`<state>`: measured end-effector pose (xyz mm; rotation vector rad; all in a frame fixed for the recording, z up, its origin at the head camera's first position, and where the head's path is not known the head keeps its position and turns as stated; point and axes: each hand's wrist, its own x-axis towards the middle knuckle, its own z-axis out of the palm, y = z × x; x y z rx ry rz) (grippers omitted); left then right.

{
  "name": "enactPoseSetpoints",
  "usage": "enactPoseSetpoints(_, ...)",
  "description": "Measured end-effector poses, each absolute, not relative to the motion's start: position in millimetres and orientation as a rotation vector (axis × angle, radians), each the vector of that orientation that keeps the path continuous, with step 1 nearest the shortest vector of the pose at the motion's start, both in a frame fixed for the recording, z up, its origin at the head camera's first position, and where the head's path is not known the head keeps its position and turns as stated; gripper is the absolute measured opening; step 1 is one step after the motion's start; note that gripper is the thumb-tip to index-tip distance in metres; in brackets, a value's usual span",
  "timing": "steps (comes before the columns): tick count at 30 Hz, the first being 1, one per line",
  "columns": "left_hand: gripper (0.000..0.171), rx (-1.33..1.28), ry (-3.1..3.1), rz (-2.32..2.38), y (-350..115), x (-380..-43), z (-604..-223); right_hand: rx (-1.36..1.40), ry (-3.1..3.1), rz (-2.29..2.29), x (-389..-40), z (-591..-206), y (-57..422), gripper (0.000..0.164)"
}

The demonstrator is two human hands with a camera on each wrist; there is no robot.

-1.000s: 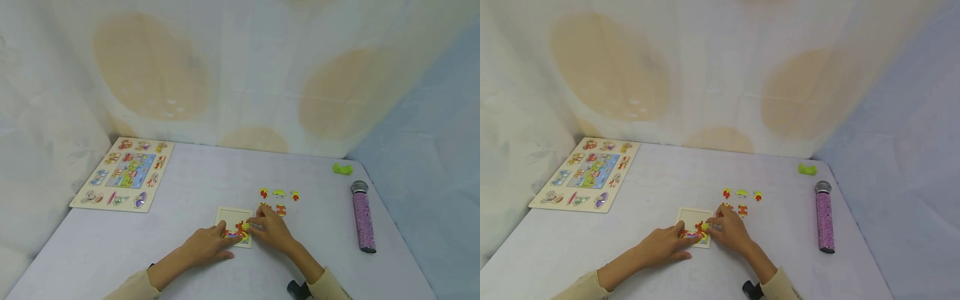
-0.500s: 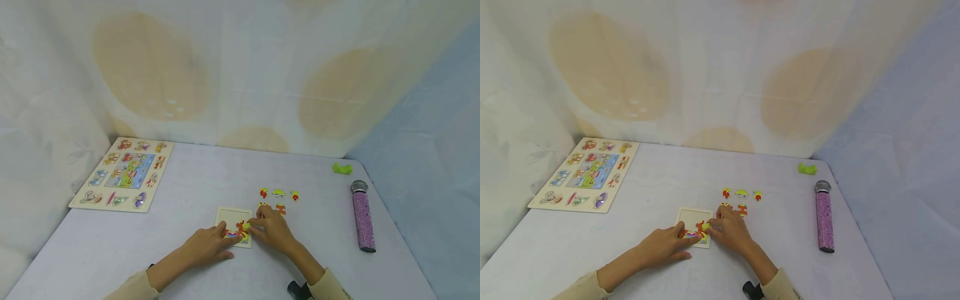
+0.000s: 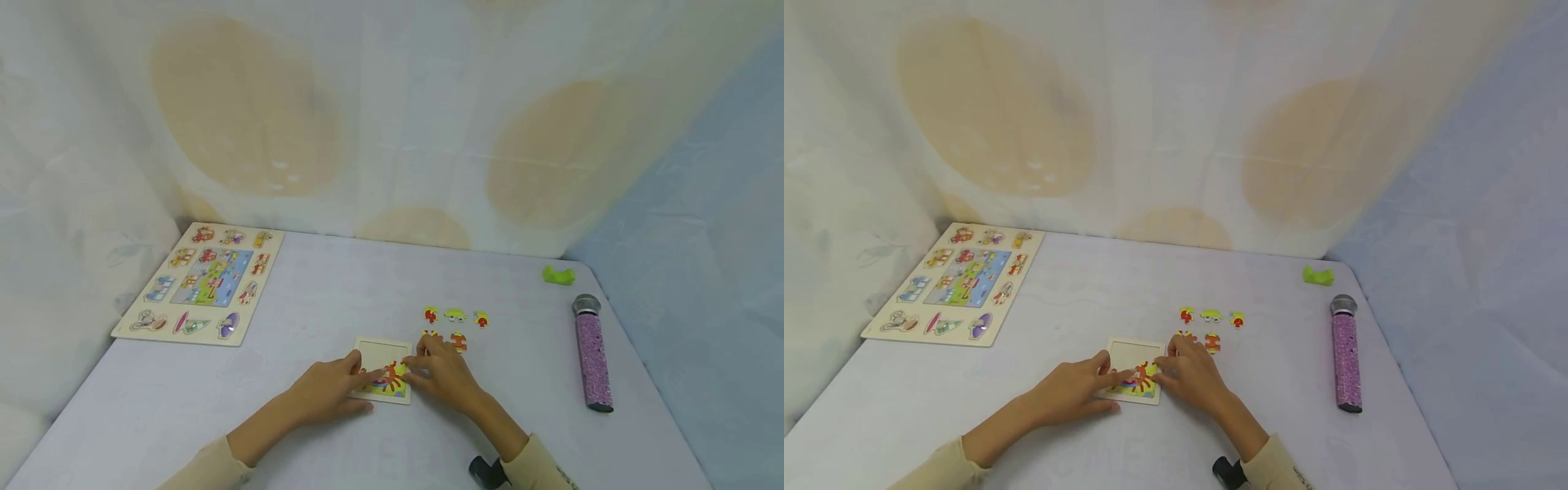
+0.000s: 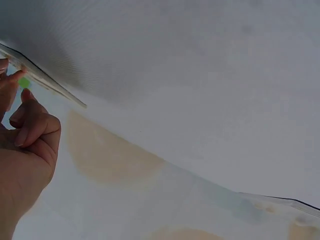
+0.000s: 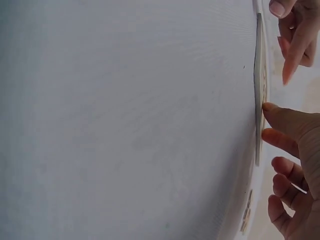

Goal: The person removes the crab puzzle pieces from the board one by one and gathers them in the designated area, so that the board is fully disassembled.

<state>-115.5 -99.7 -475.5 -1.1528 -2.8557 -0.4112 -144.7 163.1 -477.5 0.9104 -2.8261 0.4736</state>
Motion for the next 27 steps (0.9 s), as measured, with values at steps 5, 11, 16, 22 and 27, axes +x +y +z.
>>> enactPoseSetpoints(5,0.062,-1.113,-2.885,-0.377,-101,-117,-477,0.9,-2.864,0.521,-147,-476,161,0.026)
enactPoseSetpoints(11,0.055,-1.177,-2.863,-0.294,-93,-113,-480,0.907,-2.901,0.56,-152,-473,159,0.027)
enactPoseSetpoints(16,0.05,-1.207,-2.852,-0.239,-87,-112,-482,0.944,-2.875,0.542,-154,-473,159,0.027)
enactPoseSetpoints(22,0.05,-1.212,-2.831,-0.195,-83,-110,-484,0.995,-2.846,0.564,-155,-473,158,0.028)
enactPoseSetpoints(27,0.049,-1.199,-2.834,-0.182,-81,-108,-484,0.975,-2.845,0.591,-155,-473,159,0.028)
